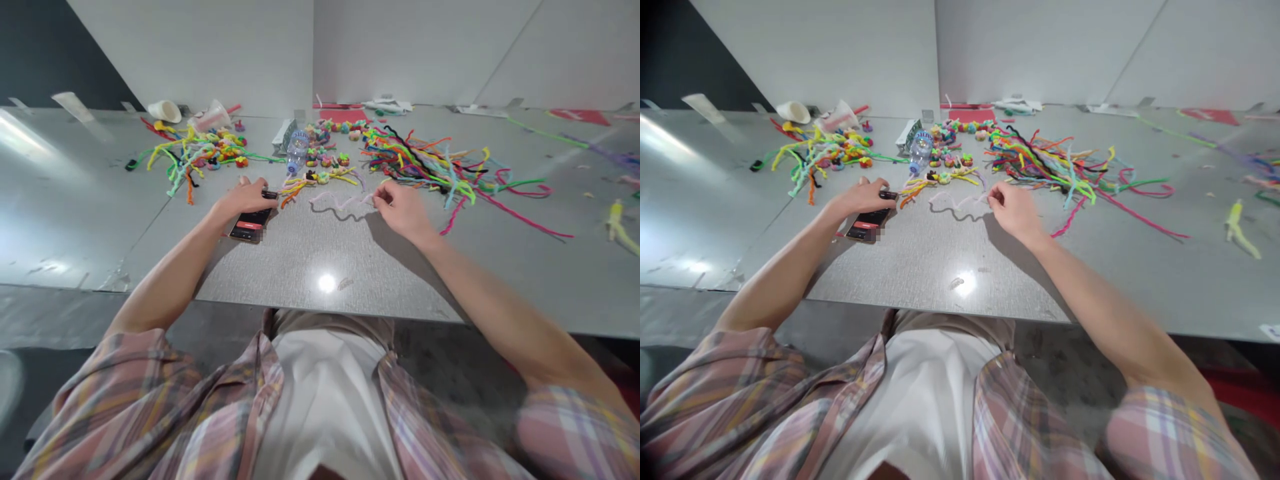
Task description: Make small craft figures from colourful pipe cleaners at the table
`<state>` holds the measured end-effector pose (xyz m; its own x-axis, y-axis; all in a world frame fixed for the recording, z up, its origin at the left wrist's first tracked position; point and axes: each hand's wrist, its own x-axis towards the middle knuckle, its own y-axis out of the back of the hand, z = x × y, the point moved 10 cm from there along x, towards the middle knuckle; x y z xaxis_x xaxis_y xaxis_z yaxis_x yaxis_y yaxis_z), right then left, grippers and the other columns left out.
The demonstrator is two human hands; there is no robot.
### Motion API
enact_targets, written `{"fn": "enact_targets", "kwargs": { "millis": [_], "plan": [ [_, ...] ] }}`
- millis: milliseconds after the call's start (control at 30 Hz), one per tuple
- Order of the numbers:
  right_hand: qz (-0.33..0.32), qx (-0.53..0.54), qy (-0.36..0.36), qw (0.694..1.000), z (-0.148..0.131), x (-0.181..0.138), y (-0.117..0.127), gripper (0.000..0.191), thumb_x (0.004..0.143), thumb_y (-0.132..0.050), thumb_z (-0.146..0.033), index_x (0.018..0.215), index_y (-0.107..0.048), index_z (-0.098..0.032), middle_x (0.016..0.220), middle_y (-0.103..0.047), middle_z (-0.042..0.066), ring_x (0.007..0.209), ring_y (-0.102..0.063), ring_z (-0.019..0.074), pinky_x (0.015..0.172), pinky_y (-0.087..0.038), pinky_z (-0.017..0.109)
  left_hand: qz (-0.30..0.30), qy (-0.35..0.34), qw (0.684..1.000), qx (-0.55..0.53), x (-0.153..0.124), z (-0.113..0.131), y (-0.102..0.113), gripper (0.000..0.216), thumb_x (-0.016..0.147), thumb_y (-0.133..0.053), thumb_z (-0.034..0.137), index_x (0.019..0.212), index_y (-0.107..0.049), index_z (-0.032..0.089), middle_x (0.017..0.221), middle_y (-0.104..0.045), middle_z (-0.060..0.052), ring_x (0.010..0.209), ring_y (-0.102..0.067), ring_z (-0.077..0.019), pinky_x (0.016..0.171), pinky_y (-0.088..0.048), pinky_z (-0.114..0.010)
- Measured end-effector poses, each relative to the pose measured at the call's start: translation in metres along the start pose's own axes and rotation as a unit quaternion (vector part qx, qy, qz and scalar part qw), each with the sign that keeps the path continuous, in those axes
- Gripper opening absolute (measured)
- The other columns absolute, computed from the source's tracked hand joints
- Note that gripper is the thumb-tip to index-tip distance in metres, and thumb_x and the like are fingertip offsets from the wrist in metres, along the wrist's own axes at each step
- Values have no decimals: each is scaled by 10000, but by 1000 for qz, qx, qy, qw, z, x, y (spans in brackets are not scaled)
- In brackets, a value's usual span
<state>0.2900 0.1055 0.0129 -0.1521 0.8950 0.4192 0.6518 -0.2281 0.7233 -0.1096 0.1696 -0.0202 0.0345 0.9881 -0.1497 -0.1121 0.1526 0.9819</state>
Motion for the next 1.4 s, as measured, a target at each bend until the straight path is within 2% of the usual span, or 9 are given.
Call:
{"fn": "enact_targets", "kwargs": {
  "millis": [167, 333, 533, 767, 1133, 1300, 1400],
  "plan": [
    [-8, 1, 11, 1000, -1, -1, -5, 230, 1028, -679, -454, 912, -702, -257, 852, -774, 87, 771, -663, 261, 757, -474, 426, -14, 1, 1000, 7, 0, 2, 0, 989, 874, -666, 777, 1687, -521, 233, 1595, -527, -307, 1340, -680, -513, 1064, -575, -585],
    [-54, -2, 15, 998, -4, -3, -17, 146, 995, -700, -361, 905, -701, -246, 842, -765, 74, 756, -653, 249, 751, -454, 413, -41, 10, 999, 3, -3, 1, 1, 1024, 869, -677, 735, 1720, -473, 204, 1630, -503, -314, 1237, -726, -475, 1034, -587, -561],
    [-75, 2, 21, 997, -8, -6, -23, 129, 992, -701, -349, 915, -716, -246, 839, -757, 65, 764, -648, 245, 748, -452, 405, -39, 8, 999, -4, -2, -2, 1, 980, 857, -691, 738, 1646, -539, 177, 1601, -546, -303, 1254, -723, -458, 1054, -587, -544],
    [-78, 1, 22, 997, -9, -6, -24, 126, 988, -699, -340, 915, -716, -240, 838, -759, 66, 761, -643, 241, 755, -445, 403, -33, 1, 999, 1, 4, -5, 0, 937, 894, -639, 752, 1614, -564, 156, 1576, -567, -322, 1265, -717, -467, 1026, -592, -542],
    [-80, -10, 22, 997, -8, -6, -25, 58, 960, -676, -267, 922, -705, -236, 848, -755, 61, 768, -652, 236, 759, -442, 389, -40, 20, 998, 49, 2, -4, 0, 1029, 919, -571, 830, 1697, -464, 165, 1627, -510, -336, 1306, -714, -481, 1046, -590, -537],
    [-83, -9, 19, 996, -7, -6, -26, 67, 970, -681, -281, 924, -703, -237, 851, -757, 60, 766, -649, 232, 757, -441, 386, -51, 18, 997, 52, -2, -2, 2, 1019, 915, -574, 830, 1687, -480, 170, 1613, -526, -318, 1268, -728, -456, 1037, -593, -515],
    [-84, -10, 21, 996, -6, -6, -26, 82, 977, -676, -295, 927, -703, -235, 854, -759, 63, 766, -647, 231, 751, -436, 384, -61, 17, 996, 61, -10, -1, 5, 1053, 904, -561, 886, 1682, -477, 181, 1620, -517, -315, 1237, -735, -449, 1037, -590, -518]
  ]
}}
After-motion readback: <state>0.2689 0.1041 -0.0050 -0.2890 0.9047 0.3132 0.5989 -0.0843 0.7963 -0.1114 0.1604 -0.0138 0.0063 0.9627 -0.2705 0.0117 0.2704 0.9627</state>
